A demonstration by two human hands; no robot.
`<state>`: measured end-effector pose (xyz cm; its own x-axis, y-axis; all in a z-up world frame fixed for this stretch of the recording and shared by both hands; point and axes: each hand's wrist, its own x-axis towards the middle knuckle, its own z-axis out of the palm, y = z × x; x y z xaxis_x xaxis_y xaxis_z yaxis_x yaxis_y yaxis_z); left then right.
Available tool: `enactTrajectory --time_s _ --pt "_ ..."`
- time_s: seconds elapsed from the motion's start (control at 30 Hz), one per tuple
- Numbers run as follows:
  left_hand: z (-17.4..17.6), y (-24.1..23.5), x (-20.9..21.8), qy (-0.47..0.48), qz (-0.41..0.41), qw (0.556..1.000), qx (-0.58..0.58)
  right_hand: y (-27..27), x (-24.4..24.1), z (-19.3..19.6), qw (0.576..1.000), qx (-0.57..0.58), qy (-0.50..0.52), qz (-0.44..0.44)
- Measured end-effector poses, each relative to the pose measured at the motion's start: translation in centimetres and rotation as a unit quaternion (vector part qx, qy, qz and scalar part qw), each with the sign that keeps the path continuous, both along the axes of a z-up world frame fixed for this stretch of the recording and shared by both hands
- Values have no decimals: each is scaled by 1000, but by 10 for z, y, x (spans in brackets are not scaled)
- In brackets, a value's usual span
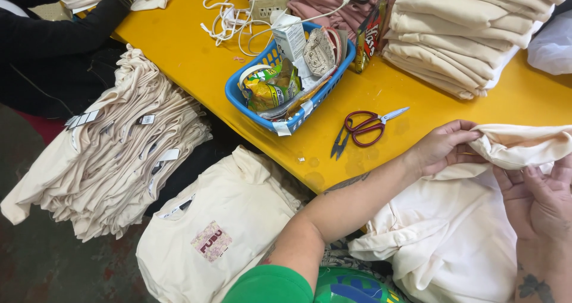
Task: The person trims loose threads from a white t-shirt using scissors. They then pick up a handwritten note from a blue basket, show it to another person, and continue trimming threads from the t-shirt.
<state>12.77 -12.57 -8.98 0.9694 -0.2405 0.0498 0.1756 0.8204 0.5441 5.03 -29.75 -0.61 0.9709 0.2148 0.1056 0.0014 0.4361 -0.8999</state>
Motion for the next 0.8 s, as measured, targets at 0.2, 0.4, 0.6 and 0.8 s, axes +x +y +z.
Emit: enactTrajectory --time_s 0.2,0.4,0.6,0.8 --pt "3 0 -3 -30 -49 997 51 -13 11 -13 998 61 11 -3" --pt "7 -1 -8 -54 -46 996 51 -26 26 -39 996 88 29 6" --pt "-8 0 6 -47 -35 996 -63 -31 37 -53 984 155 86 -17" --pt "-20 -2 14 -67 -32 992 -100 -43 46 -84 997 34 40 48"
